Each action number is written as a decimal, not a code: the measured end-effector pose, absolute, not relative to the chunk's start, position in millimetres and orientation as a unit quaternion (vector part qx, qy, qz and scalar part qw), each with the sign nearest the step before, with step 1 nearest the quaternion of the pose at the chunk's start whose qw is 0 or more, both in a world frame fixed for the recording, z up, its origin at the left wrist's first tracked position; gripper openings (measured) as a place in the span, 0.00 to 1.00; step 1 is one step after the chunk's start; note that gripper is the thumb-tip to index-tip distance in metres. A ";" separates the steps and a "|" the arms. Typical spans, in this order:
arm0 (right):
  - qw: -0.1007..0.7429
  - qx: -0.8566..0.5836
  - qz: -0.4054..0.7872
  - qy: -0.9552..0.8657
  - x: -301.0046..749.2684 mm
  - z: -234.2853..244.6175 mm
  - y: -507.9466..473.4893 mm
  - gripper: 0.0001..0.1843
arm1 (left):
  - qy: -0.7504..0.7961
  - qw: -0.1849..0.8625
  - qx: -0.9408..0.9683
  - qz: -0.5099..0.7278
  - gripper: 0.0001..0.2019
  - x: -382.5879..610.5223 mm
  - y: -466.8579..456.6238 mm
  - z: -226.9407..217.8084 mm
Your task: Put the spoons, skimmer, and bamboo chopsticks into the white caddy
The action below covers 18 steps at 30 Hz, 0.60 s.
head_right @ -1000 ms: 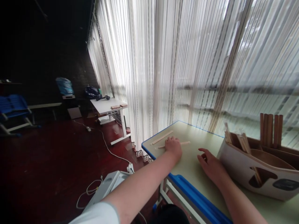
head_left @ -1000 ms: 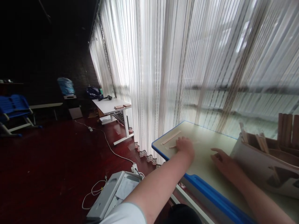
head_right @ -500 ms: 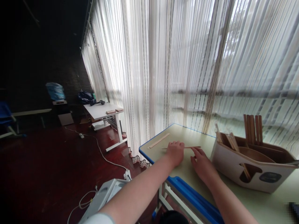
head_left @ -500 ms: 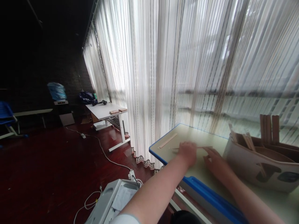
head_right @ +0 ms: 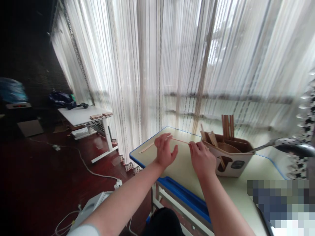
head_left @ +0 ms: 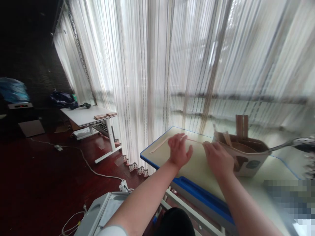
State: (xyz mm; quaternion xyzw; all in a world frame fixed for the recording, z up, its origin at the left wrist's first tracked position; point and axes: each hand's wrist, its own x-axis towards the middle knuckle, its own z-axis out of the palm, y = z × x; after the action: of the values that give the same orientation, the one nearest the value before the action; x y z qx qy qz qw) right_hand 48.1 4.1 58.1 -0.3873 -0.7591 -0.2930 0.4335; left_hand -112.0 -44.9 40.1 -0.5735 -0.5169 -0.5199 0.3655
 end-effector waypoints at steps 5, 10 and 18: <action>0.554 -0.411 -0.305 -0.657 76.4 72.3 15.5 0.15 | -0.439 0.194 -0.482 -0.733 0.20 -89.2 -34.0 85.3; 0.619 -0.428 -0.282 -0.594 96.6 82.5 23.8 0.15 | -0.349 -0.053 -0.552 -0.755 0.18 -40.4 -14.1 144.4; 0.596 -0.472 -0.222 -0.610 105.9 82.1 36.1 0.13 | -0.386 -0.125 -0.594 -0.694 0.12 2.5 15.9 175.6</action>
State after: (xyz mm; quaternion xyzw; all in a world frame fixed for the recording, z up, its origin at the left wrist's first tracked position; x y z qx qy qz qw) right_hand 105.9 36.1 82.1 -0.4723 -0.6102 -0.2224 0.5960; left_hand 2.5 15.9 175.6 -0.5943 -0.3858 -0.6945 -0.1253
